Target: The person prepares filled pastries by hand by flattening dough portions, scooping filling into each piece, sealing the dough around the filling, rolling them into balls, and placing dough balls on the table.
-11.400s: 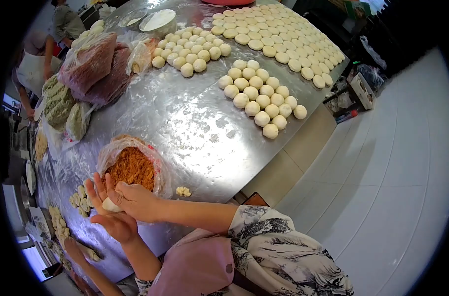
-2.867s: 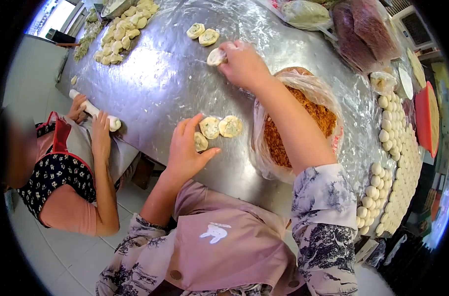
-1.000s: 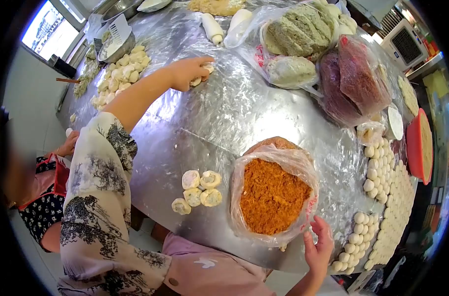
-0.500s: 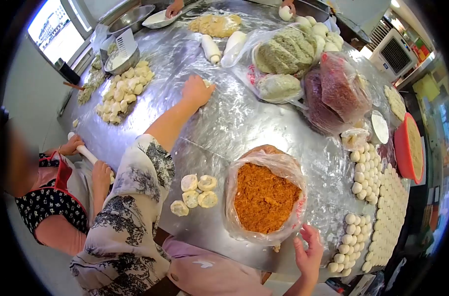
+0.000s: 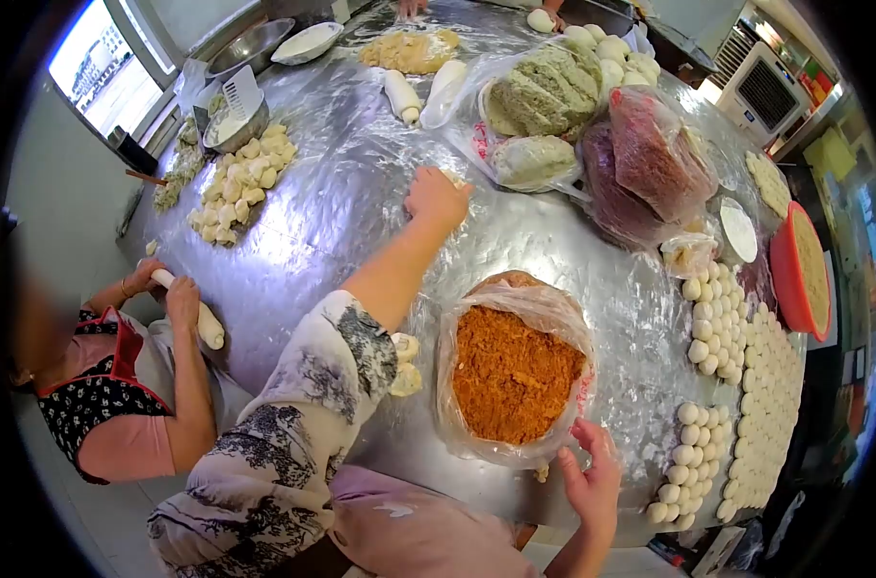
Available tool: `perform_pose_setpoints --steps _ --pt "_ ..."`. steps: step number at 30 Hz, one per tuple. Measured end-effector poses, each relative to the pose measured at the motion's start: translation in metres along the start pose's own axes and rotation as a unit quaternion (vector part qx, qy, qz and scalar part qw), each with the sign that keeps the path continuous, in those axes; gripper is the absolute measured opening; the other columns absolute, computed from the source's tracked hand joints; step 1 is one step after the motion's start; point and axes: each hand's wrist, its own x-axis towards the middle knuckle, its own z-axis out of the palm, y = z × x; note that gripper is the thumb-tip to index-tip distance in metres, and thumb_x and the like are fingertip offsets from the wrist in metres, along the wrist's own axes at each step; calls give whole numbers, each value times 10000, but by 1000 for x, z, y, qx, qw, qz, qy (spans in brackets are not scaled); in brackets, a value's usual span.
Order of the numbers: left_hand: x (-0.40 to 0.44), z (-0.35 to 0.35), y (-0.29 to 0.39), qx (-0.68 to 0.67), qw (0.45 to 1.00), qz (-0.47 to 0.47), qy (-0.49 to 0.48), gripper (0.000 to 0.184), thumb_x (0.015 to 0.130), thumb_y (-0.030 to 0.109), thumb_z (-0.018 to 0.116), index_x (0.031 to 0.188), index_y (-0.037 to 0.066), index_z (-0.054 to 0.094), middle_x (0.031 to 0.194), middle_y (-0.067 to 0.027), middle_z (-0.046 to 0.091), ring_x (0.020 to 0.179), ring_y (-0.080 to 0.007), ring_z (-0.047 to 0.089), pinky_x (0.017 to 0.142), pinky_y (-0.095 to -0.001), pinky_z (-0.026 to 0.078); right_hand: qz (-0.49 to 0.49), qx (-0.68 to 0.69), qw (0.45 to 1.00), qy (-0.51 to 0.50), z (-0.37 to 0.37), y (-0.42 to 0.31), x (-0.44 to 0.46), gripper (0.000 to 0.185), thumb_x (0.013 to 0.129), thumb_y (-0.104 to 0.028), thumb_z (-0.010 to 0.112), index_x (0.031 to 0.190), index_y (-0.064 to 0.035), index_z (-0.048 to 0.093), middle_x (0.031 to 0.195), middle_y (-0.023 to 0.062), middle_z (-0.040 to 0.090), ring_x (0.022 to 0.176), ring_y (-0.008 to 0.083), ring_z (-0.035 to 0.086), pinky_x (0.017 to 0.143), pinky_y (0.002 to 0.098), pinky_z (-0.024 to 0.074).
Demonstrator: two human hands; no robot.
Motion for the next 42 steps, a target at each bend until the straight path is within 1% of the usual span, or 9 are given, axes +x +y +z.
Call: perform_pose_setpoints --steps 5,9,11,14,19,27,31,38,42 --pt "-26 -56 -21 -93 994 26 55 940 760 558 683 1387 -41 318 1389 -250 371 1278 -395 397 1025 -466 376 6 38 999 34 0 11 -13 423 841 -165 689 1214 -16 559 1105 118 620 956 221 617 832 327 482" --pt "-87 -90 -115 -108 970 159 147 769 837 457 642 1341 -66 389 1293 -286 467 1231 -382 450 1027 -427 378 3 60 997 42 4 21 -22 431 847 -179 687 1226 -21 557 1102 104 619 965 207 608 838 325 478" --pt "-130 -109 -164 -76 991 103 37 644 844 399 646 1280 -39 466 1255 -282 489 1164 -418 481 983 -451 407 3 69 997 33 7 18 -24 415 847 -147 671 1228 -25 559 1086 93 616 971 202 606 844 322 476" --pt "-210 -96 -224 -77 989 104 69 522 848 317 655 1194 -51 526 1207 -271 510 1118 -411 492 957 -452 413 -9 61 998 19 16 12 -26 388 848 -99 639 1225 -42 568 1051 87 617 969 182 603 841 311 478" --pt "-292 -77 -234 -35 978 192 68 450 819 225 675 1181 -10 549 1216 -238 500 1050 -398 497 937 -443 398 -17 49 999 7 26 -2 -16 371 856 -132 662 1208 -46 583 1018 81 633 909 174 607 818 306 491" --pt "-307 -65 -219 -216 975 52 -8 208 870 89 638 1015 -6 523 937 -113 624 847 -189 608 752 -304 489 -25 -53 998 2 27 -31 -4 356 849 -140 671 1175 -23 589 1043 128 635 890 211 629 776 300 506" --pt "-309 -90 -194 -611 771 -107 -144 213 960 121 521 1137 3 504 1053 -99 611 892 -153 611 783 -302 515 11 -136 991 -16 24 -30 22 424 836 -193 687 1198 -9 566 1082 172 634 948 301 633 820 371 504" --pt "-300 -89 -118 -797 455 -78 -389 401 973 168 472 1313 -45 448 1189 -141 565 1059 -218 565 923 -326 474 11 -319 941 -117 50 -37 58 538 801 -289 718 1144 83 536 1068 262 612 1024 385 594 875 437 484" --pt "-297 -71 -75 -746 504 -108 -421 362 987 146 452 1299 -39 449 1185 -154 562 1038 -245 576 885 -319 497 4 -289 951 -110 78 -32 54 447 785 -277 727 1061 35 564 1015 269 606 964 396 610 799 459 506"
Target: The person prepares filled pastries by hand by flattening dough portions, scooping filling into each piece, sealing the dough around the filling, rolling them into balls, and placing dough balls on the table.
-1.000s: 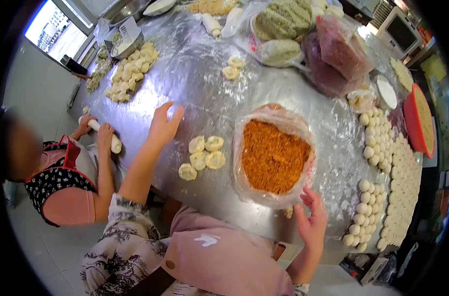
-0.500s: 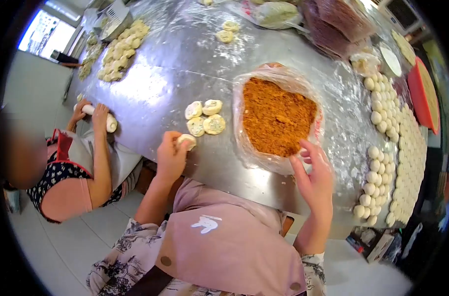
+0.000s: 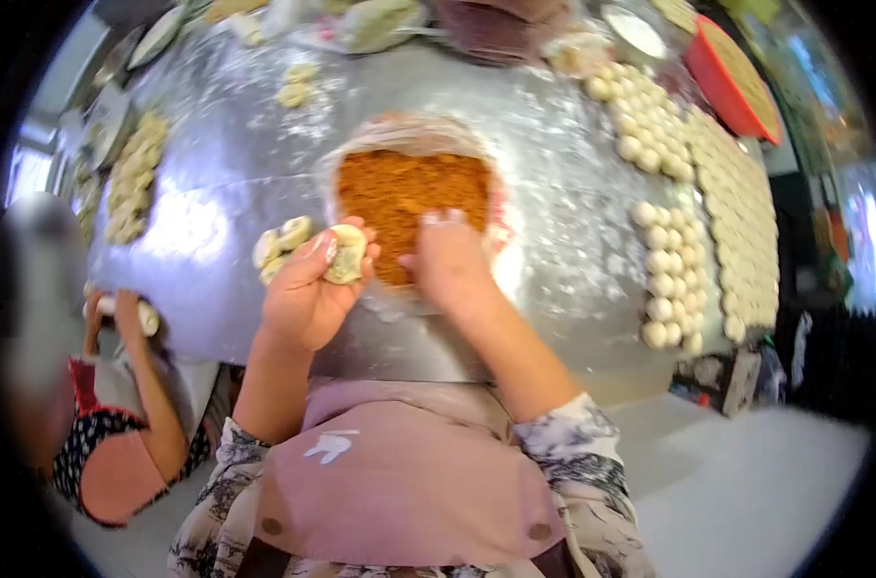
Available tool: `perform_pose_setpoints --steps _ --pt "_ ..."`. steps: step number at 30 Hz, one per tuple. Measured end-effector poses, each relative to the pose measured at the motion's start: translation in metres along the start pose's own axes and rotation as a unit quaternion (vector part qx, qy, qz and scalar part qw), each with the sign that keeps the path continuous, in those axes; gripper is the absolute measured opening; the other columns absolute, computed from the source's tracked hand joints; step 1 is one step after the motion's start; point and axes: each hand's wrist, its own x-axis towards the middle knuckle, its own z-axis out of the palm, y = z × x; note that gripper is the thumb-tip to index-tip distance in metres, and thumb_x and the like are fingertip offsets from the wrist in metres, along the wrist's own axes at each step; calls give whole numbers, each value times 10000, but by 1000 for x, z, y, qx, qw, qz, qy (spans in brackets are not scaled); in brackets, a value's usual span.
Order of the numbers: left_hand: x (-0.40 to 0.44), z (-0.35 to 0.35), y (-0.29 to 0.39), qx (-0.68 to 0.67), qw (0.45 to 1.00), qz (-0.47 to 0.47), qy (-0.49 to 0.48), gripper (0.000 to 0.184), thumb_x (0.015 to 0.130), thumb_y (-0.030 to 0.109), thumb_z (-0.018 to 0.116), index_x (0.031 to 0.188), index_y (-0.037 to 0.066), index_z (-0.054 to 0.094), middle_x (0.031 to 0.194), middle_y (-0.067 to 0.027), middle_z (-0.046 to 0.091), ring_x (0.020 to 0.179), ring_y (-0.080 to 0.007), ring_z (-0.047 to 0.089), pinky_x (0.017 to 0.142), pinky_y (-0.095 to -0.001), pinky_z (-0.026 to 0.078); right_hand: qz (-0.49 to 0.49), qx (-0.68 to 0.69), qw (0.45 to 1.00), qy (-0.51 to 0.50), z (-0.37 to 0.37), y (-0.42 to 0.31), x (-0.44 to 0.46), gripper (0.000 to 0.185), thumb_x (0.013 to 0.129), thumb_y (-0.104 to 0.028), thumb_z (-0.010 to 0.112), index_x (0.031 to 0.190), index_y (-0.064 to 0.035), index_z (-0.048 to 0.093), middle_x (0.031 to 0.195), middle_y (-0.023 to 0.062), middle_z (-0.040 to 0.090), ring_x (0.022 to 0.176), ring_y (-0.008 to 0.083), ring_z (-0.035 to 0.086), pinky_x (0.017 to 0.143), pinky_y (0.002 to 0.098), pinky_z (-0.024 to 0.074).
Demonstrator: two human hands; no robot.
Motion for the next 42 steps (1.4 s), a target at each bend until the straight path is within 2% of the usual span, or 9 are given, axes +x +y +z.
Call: perform_pose_setpoints --steps 6,9,13,17,21,28,34,40,42 --pt "27 14 -7 52 992 -57 -100 245 983 149 488 1187 14 504 1092 -127 581 914 -195 592 737 -276 511 -10 24 999 18 2 10 -1 307 811 -239 686 1006 -19 597 964 231 626 894 354 639 745 426 527" --pt "40 19 -17 107 993 -30 32 248 980 145 494 1200 31 506 1080 -122 585 930 -203 594 765 -293 518 -18 16 1000 -2 4 8 3 203 810 -171 641 961 -38 615 925 191 643 904 335 635 750 430 525" --pt "42 12 -23 12 998 -34 55 290 962 118 500 1244 50 484 1100 -117 576 997 -247 582 920 -377 479 -70 10 997 -9 -3 19 10 109 777 -120 615 847 -42 643 832 196 650 839 361 633 750 448 507" --pt "45 2 -26 -43 996 -34 75 338 1000 245 435 1263 34 461 1194 -124 520 1088 -268 534 964 -397 443 3 193 979 68 -36 26 3 172 808 -198 672 901 -54 671 835 177 662 761 343 636 727 412 505" --pt "54 14 -33 -82 996 -37 23 413 1027 261 326 1347 6 377 1301 -132 466 1166 -251 478 1025 -419 393 -71 312 940 119 -46 4 -4 214 799 -167 698 968 -38 674 875 157 661 793 317 632 740 368 492" --pt "54 19 -37 -46 998 -8 38 383 1029 224 316 1340 11 384 1316 -144 462 1209 -252 460 1039 -407 379 -103 244 960 85 -46 2 -12 307 814 -101 657 1118 -65 641 949 157 643 878 345 612 766 394 491" --pt "62 12 -51 2 998 -10 63 297 1020 162 351 1261 20 451 1246 -121 504 1157 -219 492 1024 -396 394 -117 205 959 156 -24 5 -6 244 805 -88 662 1048 -59 657 883 160 658 818 353 624 706 396 496" --pt "54 25 -36 65 988 -10 140 264 1001 126 418 1232 10 475 1194 -104 519 1096 -202 525 975 -373 444 -72 348 923 148 -33 10 -4 139 799 -76 670 935 -53 688 921 149 662 826 317 638 707 380 509" --pt "56 24 -31 44 989 -13 142 257 1000 127 422 1216 2 484 1193 -109 518 1110 -230 529 989 -372 458 -69 280 941 175 -27 24 9 174 806 -76 667 977 -50 682 967 153 658 857 313 635 755 382 503"
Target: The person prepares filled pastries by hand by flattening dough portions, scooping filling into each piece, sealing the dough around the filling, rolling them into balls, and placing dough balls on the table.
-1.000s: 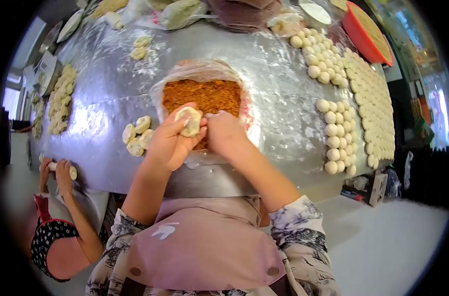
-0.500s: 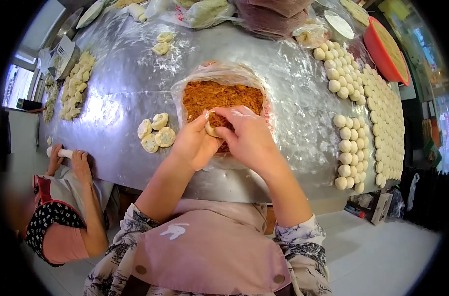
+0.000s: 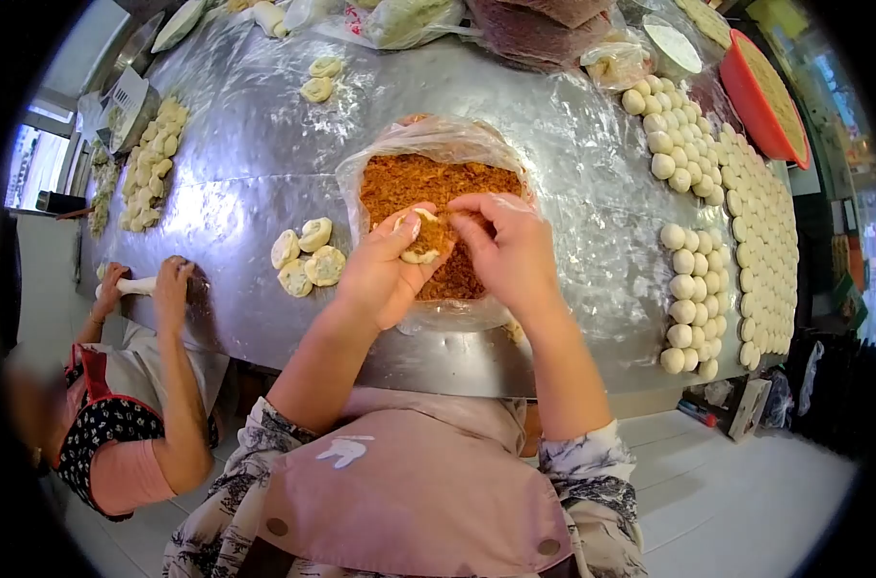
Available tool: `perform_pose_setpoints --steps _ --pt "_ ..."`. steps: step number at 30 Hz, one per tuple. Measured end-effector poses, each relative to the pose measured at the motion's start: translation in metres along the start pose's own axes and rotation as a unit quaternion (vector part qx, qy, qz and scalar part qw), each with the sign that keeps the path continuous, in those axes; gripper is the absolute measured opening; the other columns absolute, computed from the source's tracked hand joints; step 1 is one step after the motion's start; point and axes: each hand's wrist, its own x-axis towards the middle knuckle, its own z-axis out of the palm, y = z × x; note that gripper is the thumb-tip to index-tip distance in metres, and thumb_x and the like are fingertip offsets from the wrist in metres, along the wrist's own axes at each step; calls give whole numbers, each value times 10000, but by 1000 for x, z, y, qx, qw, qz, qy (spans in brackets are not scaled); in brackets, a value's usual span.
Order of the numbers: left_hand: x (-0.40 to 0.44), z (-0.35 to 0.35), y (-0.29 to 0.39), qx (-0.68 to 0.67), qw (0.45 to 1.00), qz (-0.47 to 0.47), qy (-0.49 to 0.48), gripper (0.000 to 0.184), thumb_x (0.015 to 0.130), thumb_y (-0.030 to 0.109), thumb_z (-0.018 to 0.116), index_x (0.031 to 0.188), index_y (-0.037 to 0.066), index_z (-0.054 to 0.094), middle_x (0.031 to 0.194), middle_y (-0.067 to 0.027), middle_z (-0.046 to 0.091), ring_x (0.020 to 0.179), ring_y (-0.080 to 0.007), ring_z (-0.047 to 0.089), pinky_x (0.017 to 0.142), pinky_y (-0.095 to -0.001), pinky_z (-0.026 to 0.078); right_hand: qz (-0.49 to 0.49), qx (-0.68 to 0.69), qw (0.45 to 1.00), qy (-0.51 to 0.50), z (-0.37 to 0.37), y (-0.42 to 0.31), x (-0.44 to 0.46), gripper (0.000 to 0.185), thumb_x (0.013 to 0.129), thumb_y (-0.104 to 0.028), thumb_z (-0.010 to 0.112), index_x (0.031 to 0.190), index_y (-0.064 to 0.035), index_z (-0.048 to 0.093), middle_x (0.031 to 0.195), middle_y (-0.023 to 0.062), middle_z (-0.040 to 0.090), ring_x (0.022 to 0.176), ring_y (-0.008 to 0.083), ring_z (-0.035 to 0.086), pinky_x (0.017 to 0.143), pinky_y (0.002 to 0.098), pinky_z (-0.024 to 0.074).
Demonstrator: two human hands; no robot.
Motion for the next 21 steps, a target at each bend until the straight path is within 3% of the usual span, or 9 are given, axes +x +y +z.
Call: perform_pose_setpoints --steps 2,5,8,11,12,14,16,19,21 --pt "1 -5 1 -21 1000 10 -18 259 1000 126 419 1214 -4 484 1205 -115 515 1131 -246 527 1003 -386 459 -38 -118 992 -9 3 23 -1 239 845 -98 642 1079 -49 657 1061 173 643 974 323 610 887 386 467" --pt "2 -7 5 -45 998 19 -34 271 1003 133 412 1218 -19 477 1201 -125 526 1148 -265 528 1018 -399 455 -9 -11 1000 -2 -2 2 -4 272 879 -152 618 1117 -20 634 1127 177 625 1071 348 571 996 411 397" --pt "2 -8 5 -77 995 2 -63 282 1002 138 416 1217 -36 470 1169 -126 549 1131 -272 542 997 -394 475 5 -23 999 -38 -7 0 -9 390 896 -252 614 1197 -6 577 1239 192 566 1165 374 512 1040 440 356" --pt "3 -9 8 -94 989 -48 -102 280 994 134 440 1218 -34 467 1129 -120 570 1097 -262 563 945 -371 509 -49 -26 998 -30 0 4 -23 548 886 -334 630 1292 4 484 1331 216 483 1249 394 437 1078 454 307" --pt "3 -8 8 -97 986 -68 -116 280 991 131 451 1220 -29 467 1115 -118 576 1085 -257 571 925 -361 520 -50 -45 997 -47 0 6 -25 688 859 -390 655 1366 -9 388 1369 237 431 1309 413 360 1102 466 267" --pt "6 0 -4 86 996 24 -24 279 986 126 470 1226 -17 467 1125 -121 568 1073 -248 580 896 -353 530 -78 -109 990 -31 1 7 -26 732 840 -403 673 1372 1 373 1362 244 436 1317 432 342 1111 482 240" --pt "11 -5 -12 306 940 140 47 296 984 135 493 1247 4 458 1143 -130 556 1064 -230 590 853 -340 530 -91 -160 983 -27 3 8 -31 840 792 -445 704 1396 5 330 1364 248 434 1334 453 301 1117 509 212" --pt "4 -2 -7 169 979 109 -34 299 985 140 493 1248 3 455 1162 -115 550 1066 -222 588 828 -340 532 -101 -121 986 -50 0 6 -31 895 761 -480 713 1405 1 320 1369 249 429 1347 449 282 1115 510 214" --pt "-4 3 -3 63 995 30 -70 298 1004 179 445 1257 22 456 1157 -109 561 1053 -210 594 818 -346 533 -109 -95 988 -46 6 6 -30 926 740 -512 704 1411 -7 314 1369 223 441 1348 445 287 1104 513 231"
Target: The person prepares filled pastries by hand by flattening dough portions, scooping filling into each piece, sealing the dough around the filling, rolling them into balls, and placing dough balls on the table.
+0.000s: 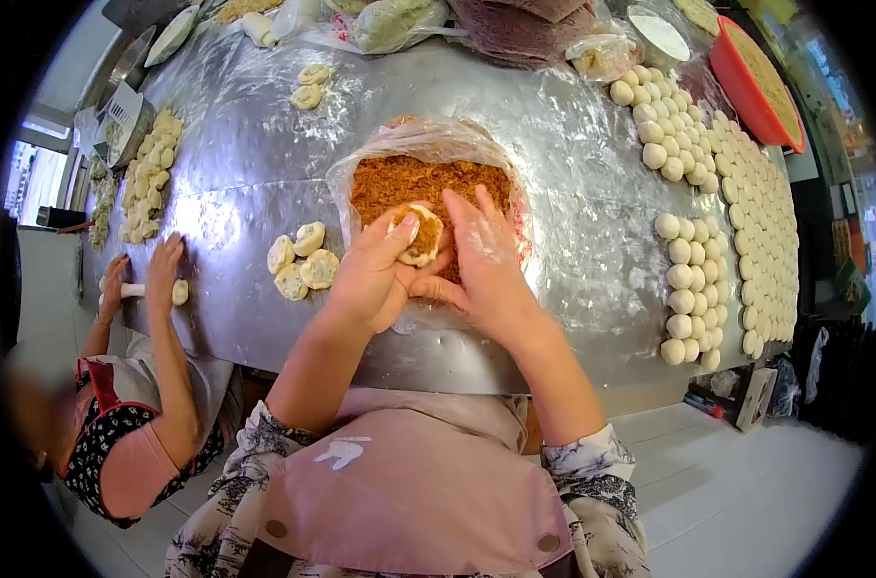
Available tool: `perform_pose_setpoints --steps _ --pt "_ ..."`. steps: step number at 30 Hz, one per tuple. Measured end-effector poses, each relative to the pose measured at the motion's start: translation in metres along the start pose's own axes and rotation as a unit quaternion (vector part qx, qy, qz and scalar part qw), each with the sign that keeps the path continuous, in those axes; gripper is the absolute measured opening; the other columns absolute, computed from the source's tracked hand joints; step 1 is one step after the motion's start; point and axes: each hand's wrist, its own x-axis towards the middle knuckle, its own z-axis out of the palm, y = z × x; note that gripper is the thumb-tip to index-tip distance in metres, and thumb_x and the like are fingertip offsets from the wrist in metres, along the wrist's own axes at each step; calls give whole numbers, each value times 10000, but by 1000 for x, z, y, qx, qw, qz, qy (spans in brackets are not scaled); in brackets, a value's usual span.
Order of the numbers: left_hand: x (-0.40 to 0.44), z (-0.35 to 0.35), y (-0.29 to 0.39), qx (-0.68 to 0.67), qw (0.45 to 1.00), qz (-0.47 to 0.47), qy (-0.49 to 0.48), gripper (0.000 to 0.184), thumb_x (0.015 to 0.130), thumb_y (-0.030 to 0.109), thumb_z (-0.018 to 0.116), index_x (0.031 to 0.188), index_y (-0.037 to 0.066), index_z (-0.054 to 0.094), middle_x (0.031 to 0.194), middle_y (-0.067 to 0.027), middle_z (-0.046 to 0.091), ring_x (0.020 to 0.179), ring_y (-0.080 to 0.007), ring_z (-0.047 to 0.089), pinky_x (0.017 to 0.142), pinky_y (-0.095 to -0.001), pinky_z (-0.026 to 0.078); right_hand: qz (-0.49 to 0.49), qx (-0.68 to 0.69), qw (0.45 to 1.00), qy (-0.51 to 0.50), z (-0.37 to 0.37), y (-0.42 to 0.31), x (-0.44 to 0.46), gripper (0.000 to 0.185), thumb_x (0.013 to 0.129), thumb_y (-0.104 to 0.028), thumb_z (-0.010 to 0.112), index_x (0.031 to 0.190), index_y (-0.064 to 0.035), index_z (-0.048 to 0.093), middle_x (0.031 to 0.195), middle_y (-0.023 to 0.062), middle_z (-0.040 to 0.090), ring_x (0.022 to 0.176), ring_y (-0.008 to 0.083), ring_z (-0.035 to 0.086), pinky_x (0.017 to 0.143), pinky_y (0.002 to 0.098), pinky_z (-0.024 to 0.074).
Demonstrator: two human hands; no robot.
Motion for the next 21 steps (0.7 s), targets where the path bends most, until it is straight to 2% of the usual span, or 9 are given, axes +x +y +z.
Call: perform_pose_setpoints --steps 2,3,5,8,10,12,15,18,21 --pt "-2 -3 2 -58 994 -63 -64 300 1013 199 417 1260 33 458 1145 -106 566 1025 -208 607 819 -354 535 -32 1 999 21 8 3 0 925 743 -516 698 1415 -13 313 1367 210 448 1347 448 289 1096 514 241" --pt "-4 -1 3 -66 991 -87 -81 331 1018 214 393 1295 37 432 1149 -108 572 962 -210 627 801 -350 535 -39 -6 999 35 9 1 1 873 751 -521 691 1384 -26 350 1368 182 456 1347 439 299 1082 531 251" --pt "7 -26 -7 -119 962 -104 -223 351 1007 192 426 1320 33 407 1161 -100 555 991 -175 596 794 -309 514 -80 -11 993 86 19 6 2 799 766 -545 664 1321 -30 407 1335 171 492 1341 430 323 1077 541 249" --pt "20 -46 -23 -233 901 -99 -353 377 999 160 437 1343 16 380 1211 -102 537 1016 -158 581 805 -283 500 -107 -6 984 142 26 2 3 664 842 -572 561 1225 -33 498 1261 165 557 1310 440 380 1079 540 251" --pt "15 -31 -17 -195 933 -83 -289 387 997 141 433 1353 6 368 1242 -103 528 1028 -160 578 828 -280 493 -110 4 980 164 29 -1 5 597 896 -564 494 1161 -31 545 1205 162 597 1294 450 405 1081 538 251" --pt "-3 -5 -8 -24 994 -60 -86 394 994 122 432 1361 1 359 1262 -99 520 1040 -161 571 860 -280 484 -110 19 979 173 32 -1 6 548 937 -536 452 1097 -28 579 1150 156 629 1289 455 411 1082 540 248" --pt "-11 6 -7 -73 993 -53 -74 400 997 114 417 1371 -8 345 1284 -105 506 1091 -160 548 918 -287 466 -71 88 976 184 28 -9 9 496 979 -482 402 1046 -32 599 1115 139 651 1292 454 410 1083 534 250" --pt "-14 8 3 -227 951 -93 -189 417 993 109 421 1392 34 326 1332 -122 451 1232 -209 477 1050 -340 405 -66 143 970 188 26 -6 8 266 976 -305 478 1025 -76 605 1112 111 649 1298 413 423 1078 516 251" --pt "-4 -6 -16 -105 981 -46 -154 399 1002 138 419 1380 36 341 1323 -124 458 1226 -216 482 1039 -346 415 -79 104 962 240 31 -12 10 187 960 -228 516 999 -76 619 1065 99 670 1276 409 452 1076 499 262"
